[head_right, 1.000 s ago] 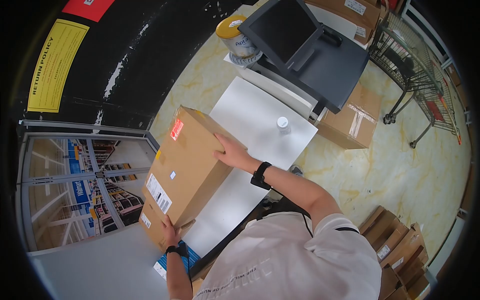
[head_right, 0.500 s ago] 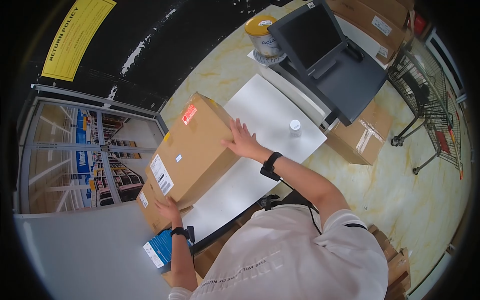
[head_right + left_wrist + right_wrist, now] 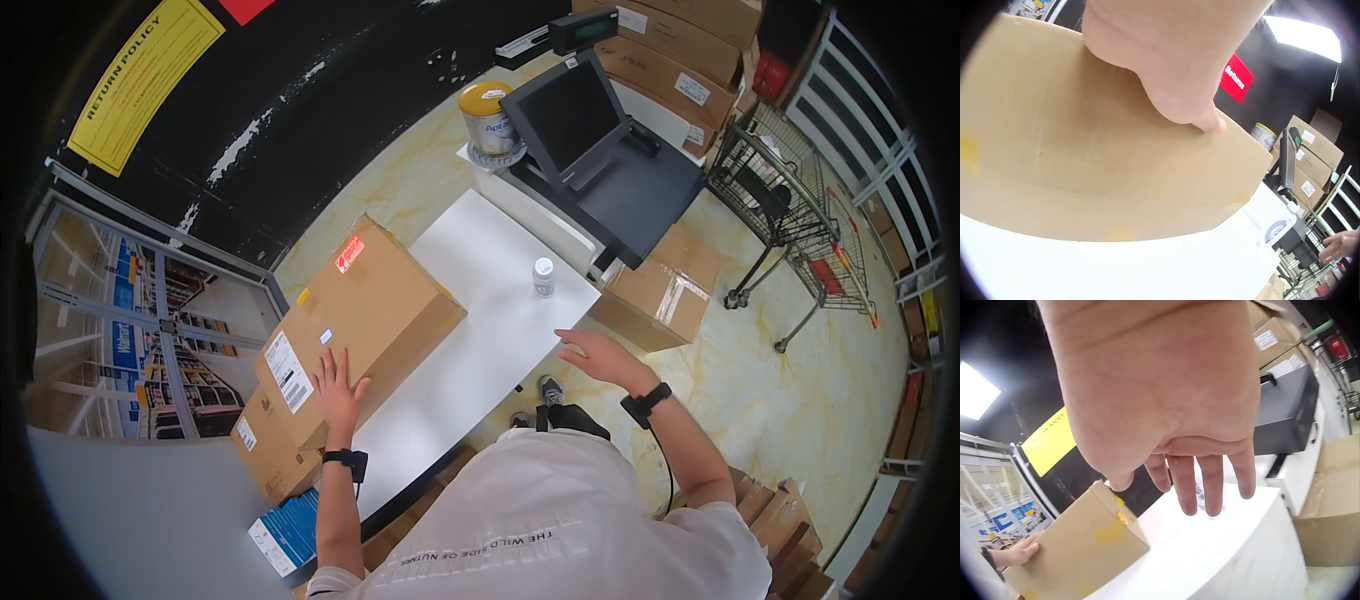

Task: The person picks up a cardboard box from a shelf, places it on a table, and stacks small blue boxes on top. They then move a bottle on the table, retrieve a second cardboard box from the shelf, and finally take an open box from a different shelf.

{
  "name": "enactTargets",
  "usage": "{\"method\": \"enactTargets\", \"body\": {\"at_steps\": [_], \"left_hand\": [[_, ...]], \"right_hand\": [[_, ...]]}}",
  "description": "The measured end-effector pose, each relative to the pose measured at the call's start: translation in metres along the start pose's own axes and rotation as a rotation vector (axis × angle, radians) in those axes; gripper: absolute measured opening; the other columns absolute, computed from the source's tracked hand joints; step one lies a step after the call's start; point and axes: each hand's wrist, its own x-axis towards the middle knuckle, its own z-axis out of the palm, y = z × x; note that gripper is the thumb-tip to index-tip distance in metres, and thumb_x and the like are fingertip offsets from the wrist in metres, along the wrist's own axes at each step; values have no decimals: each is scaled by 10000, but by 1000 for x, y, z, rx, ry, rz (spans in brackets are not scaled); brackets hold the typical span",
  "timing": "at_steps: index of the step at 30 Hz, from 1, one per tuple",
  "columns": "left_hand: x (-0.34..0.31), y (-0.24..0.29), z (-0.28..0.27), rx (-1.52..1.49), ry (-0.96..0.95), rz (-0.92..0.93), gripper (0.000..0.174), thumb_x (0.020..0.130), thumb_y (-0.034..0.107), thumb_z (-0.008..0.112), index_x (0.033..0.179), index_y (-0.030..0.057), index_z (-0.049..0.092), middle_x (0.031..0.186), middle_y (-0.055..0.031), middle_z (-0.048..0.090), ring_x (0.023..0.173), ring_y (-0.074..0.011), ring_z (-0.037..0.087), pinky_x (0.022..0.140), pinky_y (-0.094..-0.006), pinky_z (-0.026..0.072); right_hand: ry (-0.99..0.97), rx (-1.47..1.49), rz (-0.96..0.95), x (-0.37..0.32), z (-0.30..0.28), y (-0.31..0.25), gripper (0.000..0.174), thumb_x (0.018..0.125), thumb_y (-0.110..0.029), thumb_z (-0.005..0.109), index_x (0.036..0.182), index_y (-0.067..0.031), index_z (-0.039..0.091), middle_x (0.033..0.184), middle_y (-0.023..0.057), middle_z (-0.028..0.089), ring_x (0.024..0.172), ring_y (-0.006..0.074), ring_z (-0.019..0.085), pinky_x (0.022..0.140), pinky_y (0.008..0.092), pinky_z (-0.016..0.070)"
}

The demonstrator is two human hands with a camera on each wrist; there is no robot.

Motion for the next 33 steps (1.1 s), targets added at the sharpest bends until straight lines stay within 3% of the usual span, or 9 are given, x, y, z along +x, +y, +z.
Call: {"method": "enactTargets", "body": {"at_steps": [4,7,13,21,23,27,29,33], "left_hand": [[-3,-1,5,32,48,24,845,856,651,618,1546,217,395,1622,-164,294,1464,-419,298,1157,-623,239],[-2,0,3,52,50,11,860,845,645,634,1550,221,385,1623,-165,291,1461,-416,304,1152,-621,251],[-5,1,3,52,40,5,915,811,618,690,1567,231,348,1627,-159,284,1465,-411,303,1153,-616,261],[-11,3,-4,28,23,6,906,821,566,716,1571,229,337,1628,-164,279,1475,-403,284,1162,-609,255],[-14,13,-7,81,217,75,871,834,497,736,1562,212,353,1624,-169,281,1482,-409,264,1171,-595,252],[-8,85,-36,8,330,246,760,853,364,749,1516,182,425,1582,-171,344,1453,-417,301,1161,-580,280],[5,146,-42,-23,357,387,641,855,212,733,1451,163,503,1515,-165,417,1407,-404,359,1136,-558,323],[46,271,-44,-179,175,574,634,820,68,712,1419,152,519,1427,-187,470,1355,-417,404,1117,-510,374]], "right_hand": [[169,-22,190,-84,39,28,460,1011,-287,594,1395,-37,550,1287,195,652,1159,339,632,976,399,504],[150,69,365,-138,55,25,470,1005,-295,604,1391,-32,556,1284,196,657,1147,328,646,975,391,508],[249,107,505,-210,78,30,501,982,-336,619,1379,-35,564,1261,216,660,1138,359,647,970,412,512],[356,140,508,-258,96,74,524,972,-347,623,1387,-34,555,1273,230,650,1170,364,631,983,419,506],[362,156,498,-273,89,88,526,970,-344,625,1388,-34,554,1277,228,649,1176,364,627,987,418,504],[450,192,548,-311,72,122,530,962,-339,633,1389,-35,553,1271,227,652,1180,368,623,990,419,500],[477,184,577,-332,61,144,529,959,-335,636,1388,-36,555,1264,231,654,1179,372,623,989,422,500],[466,181,617,-366,43,182,520,955,-303,648,1393,-41,550,1241,240,664,1157,368,637,969,424,513]]}}
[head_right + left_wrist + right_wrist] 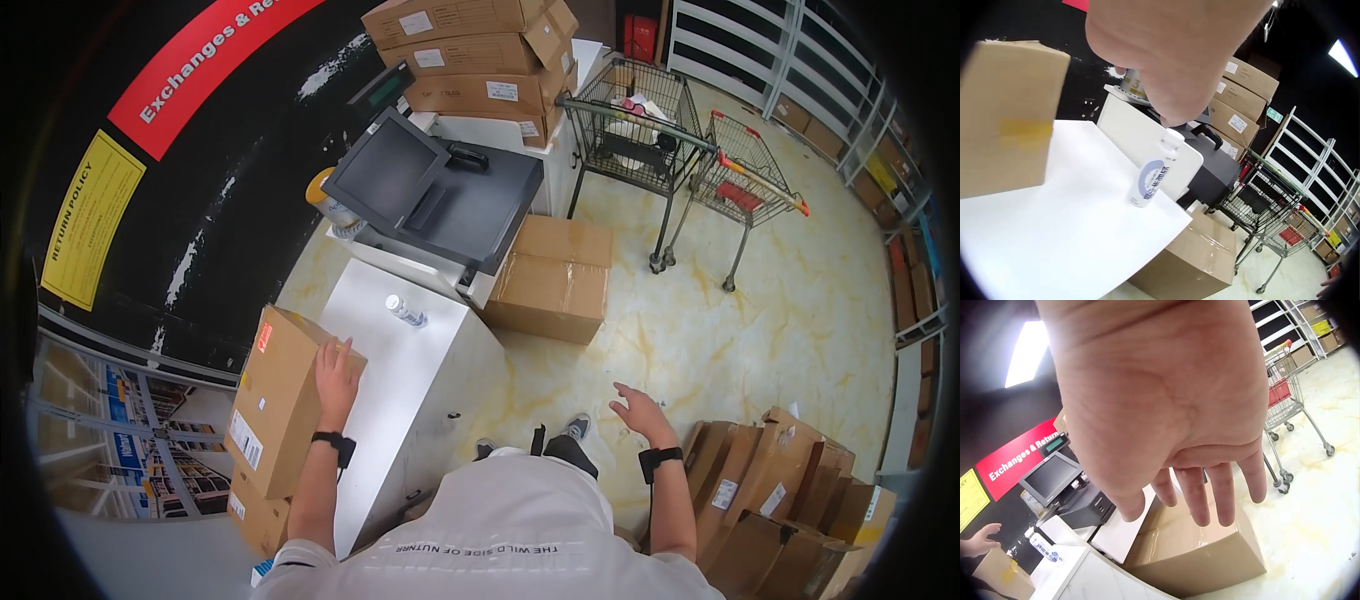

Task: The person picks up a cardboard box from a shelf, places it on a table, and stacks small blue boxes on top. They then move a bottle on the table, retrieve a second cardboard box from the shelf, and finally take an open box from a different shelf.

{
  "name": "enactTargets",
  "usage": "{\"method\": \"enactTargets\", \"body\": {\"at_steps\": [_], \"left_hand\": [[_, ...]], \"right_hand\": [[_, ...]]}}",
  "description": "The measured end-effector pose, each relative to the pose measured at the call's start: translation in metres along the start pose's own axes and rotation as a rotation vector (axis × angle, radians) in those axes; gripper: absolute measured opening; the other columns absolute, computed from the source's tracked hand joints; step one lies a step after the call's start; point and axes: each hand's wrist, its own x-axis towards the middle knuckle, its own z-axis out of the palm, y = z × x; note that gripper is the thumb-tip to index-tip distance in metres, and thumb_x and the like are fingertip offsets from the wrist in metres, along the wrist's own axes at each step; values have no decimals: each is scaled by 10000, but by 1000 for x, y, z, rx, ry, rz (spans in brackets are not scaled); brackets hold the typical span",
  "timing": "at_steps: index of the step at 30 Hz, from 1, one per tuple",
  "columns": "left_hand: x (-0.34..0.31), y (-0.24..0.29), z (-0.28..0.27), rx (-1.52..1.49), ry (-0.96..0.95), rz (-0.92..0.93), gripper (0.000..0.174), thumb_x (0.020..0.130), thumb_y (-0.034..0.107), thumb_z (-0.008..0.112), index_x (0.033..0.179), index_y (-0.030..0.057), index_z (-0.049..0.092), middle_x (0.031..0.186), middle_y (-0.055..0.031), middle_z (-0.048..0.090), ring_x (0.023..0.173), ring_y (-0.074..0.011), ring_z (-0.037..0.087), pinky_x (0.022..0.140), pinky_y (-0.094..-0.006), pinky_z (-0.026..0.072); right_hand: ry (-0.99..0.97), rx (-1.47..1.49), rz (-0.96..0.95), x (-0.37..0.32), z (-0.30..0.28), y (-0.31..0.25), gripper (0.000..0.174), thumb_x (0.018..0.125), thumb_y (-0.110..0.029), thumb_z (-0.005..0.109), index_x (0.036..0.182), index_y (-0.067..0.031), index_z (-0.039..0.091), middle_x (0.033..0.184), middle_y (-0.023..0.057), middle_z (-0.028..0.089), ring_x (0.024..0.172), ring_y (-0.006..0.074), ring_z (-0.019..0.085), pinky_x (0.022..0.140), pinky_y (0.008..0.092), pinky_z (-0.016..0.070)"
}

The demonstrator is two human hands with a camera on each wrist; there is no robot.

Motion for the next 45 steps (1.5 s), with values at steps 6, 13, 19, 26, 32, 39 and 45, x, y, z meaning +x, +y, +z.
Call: {"method": "enactTargets", "body": {"at_steps": [6,13,19,26,32,39,45], "left_hand": [[81,36,97,-215,-129,-89,707,843,67,711,1487,182,442,1469,-218,430,1373,-418,388,1121,-503,379],[133,32,151,-237,-245,-255,442,826,126,773,1234,105,603,1112,-199,613,1025,-397,626,895,-465,525],[158,43,125,-225,-289,-153,345,805,215,809,1082,72,660,997,-185,642,889,-385,656,782,-462,549],[233,66,36,-486,-189,-68,332,797,224,821,1052,54,695,973,-160,690,884,-356,672,766,-423,548],[285,59,60,-580,-157,-20,309,813,221,805,1051,67,681,1009,-144,675,883,-360,669,765,-424,552],[295,48,124,-411,-341,212,287,835,208,765,1070,102,639,1006,-154,619,872,-383,659,749,-463,548],[293,42,173,-353,-385,189,310,840,227,760,1096,106,633,1033,-164,616,898,-377,660,759,-452,554]], "right_hand": [[101,12,13,-6,-37,29,525,958,-287,639,1414,-52,529,1241,242,659,1158,391,624,978,440,497],[151,148,175,-33,-33,52,535,959,-246,655,1433,-46,510,1255,245,657,1157,358,643,956,409,515],[150,133,250,-14,-34,46,543,960,-233,658,1444,-46,499,1267,242,653,1166,347,641,971,408,510],[150,192,101,91,-55,-34,523,957,-228,651,1422,-29,514,1291,242,638,1188,367,621,999,417,495],[75,76,-47,187,-59,-106,505,960,-228,648,1405,-20,532,1274,240,645,1178,367,622,992,410,496],[71,152,-9,201,-56,-129,508,959,-222,652,1410,-25,527,1278,235,646,1189,350,621,989,407,498],[71,116,136,172,-35,-97,507,957,-211,650,1415,-34,525,1276,235,648,1183,348,629,986,408,502]]}}
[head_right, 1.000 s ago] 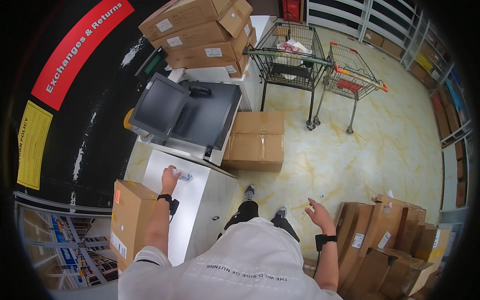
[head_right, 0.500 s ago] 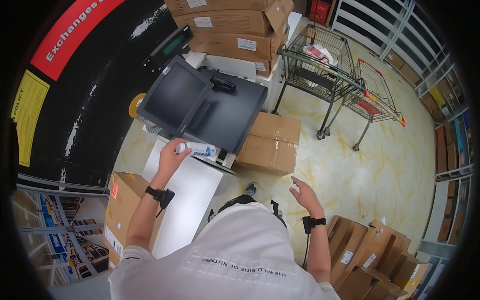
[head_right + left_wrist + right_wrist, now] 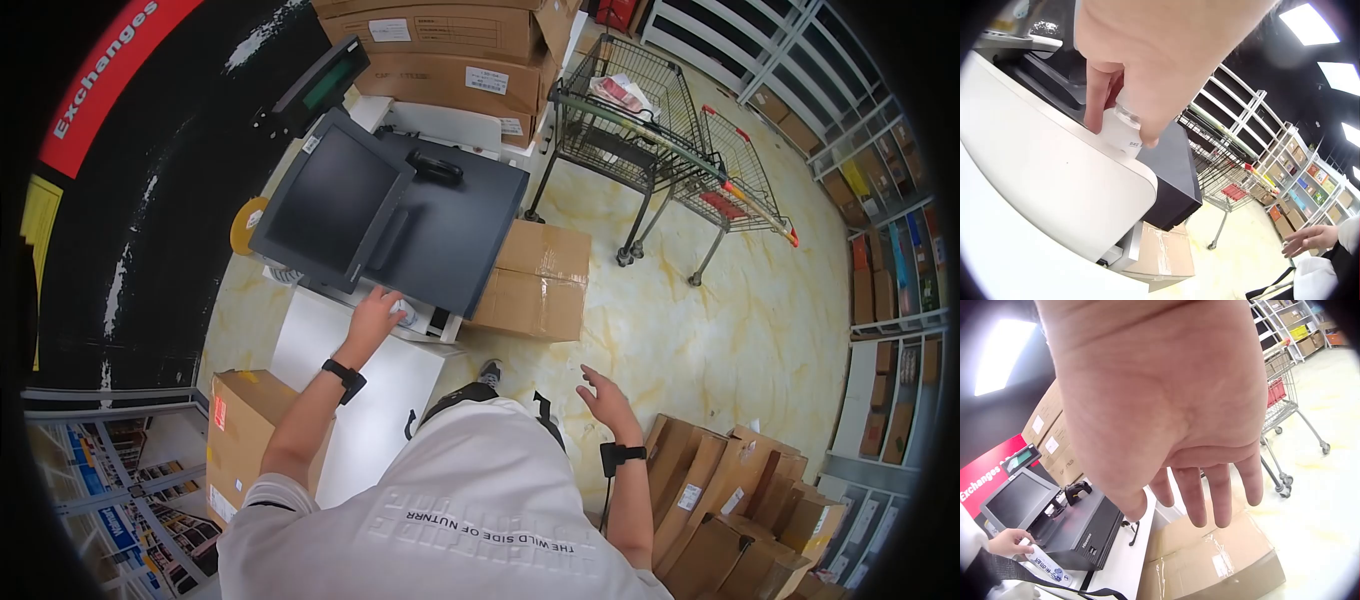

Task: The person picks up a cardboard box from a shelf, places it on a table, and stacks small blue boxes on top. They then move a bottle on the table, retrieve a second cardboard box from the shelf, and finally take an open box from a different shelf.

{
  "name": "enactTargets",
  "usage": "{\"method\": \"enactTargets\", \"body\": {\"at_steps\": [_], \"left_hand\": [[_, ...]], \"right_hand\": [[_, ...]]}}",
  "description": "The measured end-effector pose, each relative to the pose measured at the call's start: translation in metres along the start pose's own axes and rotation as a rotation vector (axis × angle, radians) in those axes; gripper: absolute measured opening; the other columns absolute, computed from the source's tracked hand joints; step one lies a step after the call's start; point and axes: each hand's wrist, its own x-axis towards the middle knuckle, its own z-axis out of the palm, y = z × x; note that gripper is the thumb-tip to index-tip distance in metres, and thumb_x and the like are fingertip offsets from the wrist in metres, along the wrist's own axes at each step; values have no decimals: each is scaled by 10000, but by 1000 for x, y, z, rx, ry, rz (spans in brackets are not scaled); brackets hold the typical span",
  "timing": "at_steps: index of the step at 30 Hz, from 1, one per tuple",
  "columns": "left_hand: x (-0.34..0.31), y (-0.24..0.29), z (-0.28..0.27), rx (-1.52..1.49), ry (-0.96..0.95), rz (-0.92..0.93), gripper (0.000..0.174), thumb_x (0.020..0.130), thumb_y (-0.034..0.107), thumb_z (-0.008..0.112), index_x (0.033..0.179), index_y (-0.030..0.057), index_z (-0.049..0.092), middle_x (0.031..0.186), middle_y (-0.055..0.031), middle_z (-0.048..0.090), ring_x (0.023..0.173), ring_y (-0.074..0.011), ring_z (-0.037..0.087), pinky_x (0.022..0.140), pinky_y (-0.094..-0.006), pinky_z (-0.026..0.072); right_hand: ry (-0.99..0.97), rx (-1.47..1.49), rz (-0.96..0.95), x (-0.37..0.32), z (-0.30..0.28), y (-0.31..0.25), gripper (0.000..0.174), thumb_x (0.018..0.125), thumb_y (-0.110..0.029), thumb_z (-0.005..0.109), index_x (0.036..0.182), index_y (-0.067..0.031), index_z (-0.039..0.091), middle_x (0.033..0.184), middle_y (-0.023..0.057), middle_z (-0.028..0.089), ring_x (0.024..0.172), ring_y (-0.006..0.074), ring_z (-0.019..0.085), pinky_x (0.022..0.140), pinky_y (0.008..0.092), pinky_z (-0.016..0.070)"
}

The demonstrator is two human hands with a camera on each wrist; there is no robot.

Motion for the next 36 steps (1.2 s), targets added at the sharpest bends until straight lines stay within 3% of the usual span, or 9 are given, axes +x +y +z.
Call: {"method": "enactTargets", "body": {"at_steps": [8,11,13,16,19,23,29,33,36], "left_hand": [[0,-9,13,-23,-13,42,447,843,264,753,1239,117,608,1129,-131,604,1034,-341,616,794,-425,554],[-1,8,6,-78,-48,-34,586,840,307,762,1352,125,545,1247,-151,567,1174,-352,558,920,-444,520],[0,29,-4,205,208,68,681,838,349,764,1429,159,483,1387,-180,469,1307,-384,453,1068,-515,418],[-3,46,7,205,432,254,689,834,360,768,1429,190,464,1470,-198,372,1379,-405,360,1140,-575,310],[-6,72,41,121,447,506,656,834,331,768,1405,201,471,1468,-181,368,1361,-392,384,1129,-580,327],[-8,152,97,9,209,656,633,836,268,751,1401,195,476,1394,-172,438,1316,-378,429,1116,-561,346],[-12,248,243,-342,-601,2,512,895,259,653,1375,115,550,1256,-207,602,1128,-379,613,911,-449,525],[38,329,297,-230,-586,217,458,907,254,653,1331,92,589,1154,-171,665,1051,-334,649,914,-409,527],[92,425,295,-579,-511,171,439,906,191,680,1316,67,585,1172,-158,645,1053,-298,641,894,-393,534]], "right_hand": [[63,35,142,-46,-2,26,514,976,-199,640,1443,-40,499,1259,217,664,1178,314,640,993,391,501],[79,42,211,-66,-7,44,516,976,-202,641,1444,-37,497,1250,216,669,1170,313,645,985,391,504],[104,87,227,-76,-13,57,515,956,-201,656,1422,-31,518,1275,246,648,1187,345,634,984,405,504],[139,109,285,-92,-28,83,518,956,-199,660,1428,-42,515,1259,246,656,1169,349,645,973,406,511],[214,163,290,-103,-48,120,525,953,-199,665,1433,-51,512,1242,245,665,1149,353,654,963,408,517],[240,156,306,-113,-85,181,529,959,-230,657,1433,-47,511,1232,253,666,1134,359,659,949,409,524],[339,99,258,-132,-166,260,519,962,-235,649,1423,-36,517,1234,240,669,1124,360,659,934,414,531],[490,310,269,-156,-226,285,485,983,-172,625,1430,-24,506,1240,185,679,1114,262,659,953,359,517],[619,426,275,-171,-263,304,449,996,-143,605,1419,-22,518,1236,156,683,1102,219,651,951,335,512]]}}
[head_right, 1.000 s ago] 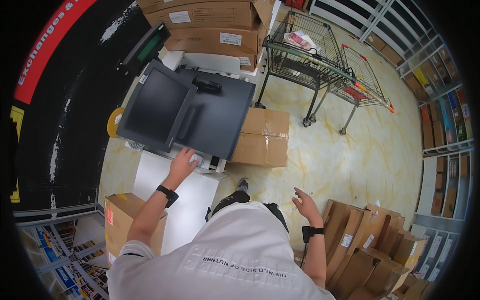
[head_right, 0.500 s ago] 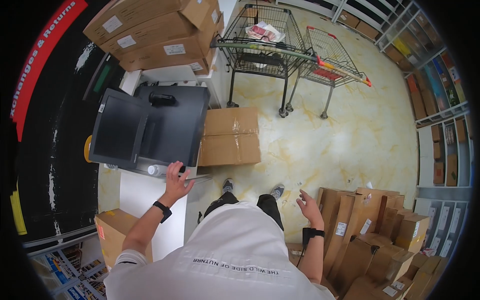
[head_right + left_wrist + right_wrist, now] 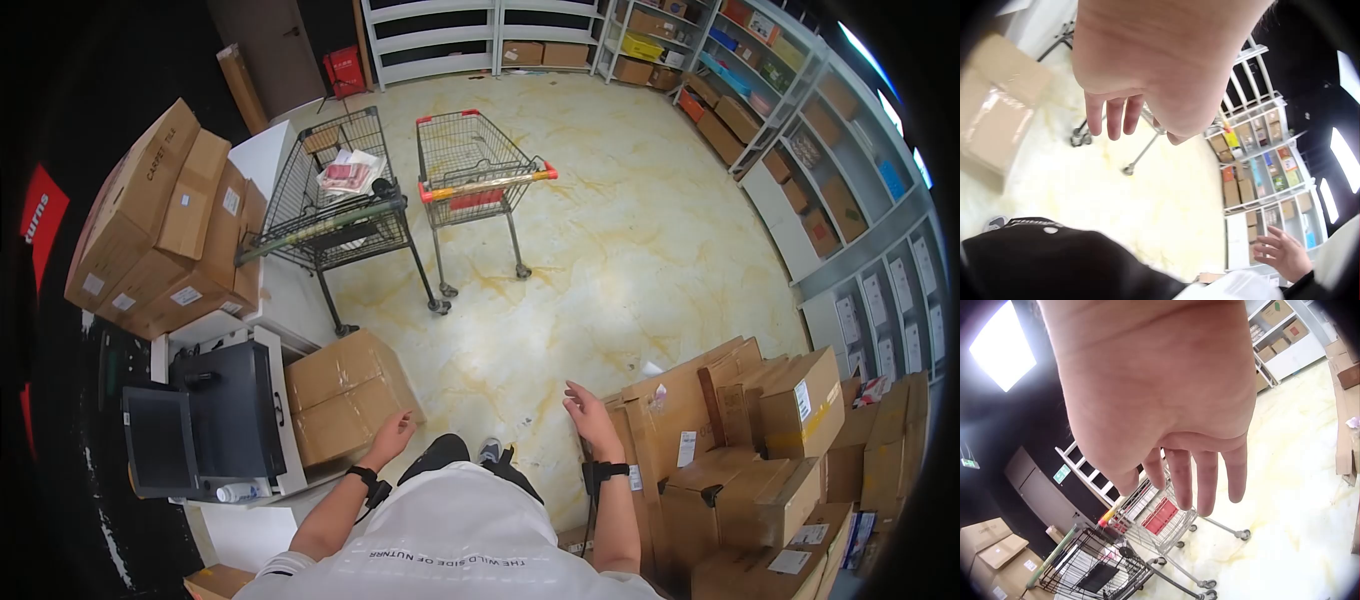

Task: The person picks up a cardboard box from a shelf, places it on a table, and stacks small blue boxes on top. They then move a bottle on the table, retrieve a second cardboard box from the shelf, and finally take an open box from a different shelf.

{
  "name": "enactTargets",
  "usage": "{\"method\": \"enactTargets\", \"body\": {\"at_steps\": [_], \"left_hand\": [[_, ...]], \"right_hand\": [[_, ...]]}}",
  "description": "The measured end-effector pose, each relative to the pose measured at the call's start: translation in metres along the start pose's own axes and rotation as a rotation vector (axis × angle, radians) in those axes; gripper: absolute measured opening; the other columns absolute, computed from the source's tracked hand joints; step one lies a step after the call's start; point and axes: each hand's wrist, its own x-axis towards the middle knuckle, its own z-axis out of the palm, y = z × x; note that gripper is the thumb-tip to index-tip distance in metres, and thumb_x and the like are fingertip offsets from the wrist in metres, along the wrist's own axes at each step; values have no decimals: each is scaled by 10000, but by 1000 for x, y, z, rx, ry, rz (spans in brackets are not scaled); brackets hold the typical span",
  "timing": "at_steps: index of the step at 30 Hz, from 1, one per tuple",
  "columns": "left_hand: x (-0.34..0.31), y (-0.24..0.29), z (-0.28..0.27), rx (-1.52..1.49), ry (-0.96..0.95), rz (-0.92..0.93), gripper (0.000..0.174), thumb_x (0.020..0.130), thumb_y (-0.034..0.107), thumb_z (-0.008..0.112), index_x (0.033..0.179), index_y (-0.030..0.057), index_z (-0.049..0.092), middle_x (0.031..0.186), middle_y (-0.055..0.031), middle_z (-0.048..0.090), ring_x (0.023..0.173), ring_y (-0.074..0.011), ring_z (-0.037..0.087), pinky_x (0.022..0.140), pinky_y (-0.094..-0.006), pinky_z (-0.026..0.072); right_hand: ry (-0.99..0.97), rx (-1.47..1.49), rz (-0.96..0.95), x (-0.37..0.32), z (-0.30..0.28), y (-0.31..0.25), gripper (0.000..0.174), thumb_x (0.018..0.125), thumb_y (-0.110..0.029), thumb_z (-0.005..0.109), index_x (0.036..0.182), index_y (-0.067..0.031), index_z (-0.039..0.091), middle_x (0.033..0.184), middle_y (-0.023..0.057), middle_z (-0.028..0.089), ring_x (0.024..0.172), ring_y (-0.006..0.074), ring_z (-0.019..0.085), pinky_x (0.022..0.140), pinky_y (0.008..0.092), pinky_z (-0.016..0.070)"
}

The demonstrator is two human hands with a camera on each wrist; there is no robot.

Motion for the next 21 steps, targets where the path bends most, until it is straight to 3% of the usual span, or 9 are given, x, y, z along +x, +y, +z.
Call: {"method": "enactTargets", "body": {"at_steps": [4,6,11,13,14,19,21], "left_hand": [[76,116,1,-107,-4,161,433,915,200,677,1319,75,586,1239,-179,608,1103,-310,620,941,-408,515],[110,159,-1,22,-19,375,461,918,211,676,1350,88,570,1308,-183,563,1180,-344,572,1016,-428,472],[187,191,25,236,-68,424,539,905,225,682,1415,144,526,1444,-217,432,1332,-415,420,1094,-467,411],[227,208,23,453,-133,632,594,872,225,704,1432,167,517,1474,-235,390,1363,-430,379,1112,-482,395],[251,215,22,410,-204,632,644,848,227,716,1450,161,497,1485,-247,369,1372,-439,364,1122,-489,384],[371,278,19,335,-194,603,683,871,232,699,1492,143,429,1485,-263,349,1364,-449,362,1117,-494,389],[423,309,16,349,-223,667,677,883,235,690,1496,143,417,1475,-262,355,1354,-452,368,1119,-497,383]], "right_hand": [[82,98,33,34,-42,17,433,1008,-125,590,1427,-43,523,1240,119,684,1089,186,640,938,314,507],[80,94,56,53,-58,29,441,1007,-141,600,1431,-46,522,1239,123,683,1090,190,641,941,318,508],[47,4,113,115,-101,40,475,992,-153,622,1441,-45,510,1257,151,675,1111,225,650,955,346,517],[50,-88,162,140,-124,42,485,985,-147,625,1444,-46,507,1256,166,676,1118,244,657,957,350,521],[77,-121,212,152,-134,45,487,978,-144,632,1439,-44,512,1246,170,680,1119,251,662,959,354,521],[152,-147,287,206,-193,28,484,968,-143,649,1425,-39,528,1224,159,690,1099,235,667,941,352,524],[292,-45,235,216,-213,22,487,961,-175,645,1408,-17,534,1228,209,683,1102,277,680,936,355,530]]}}
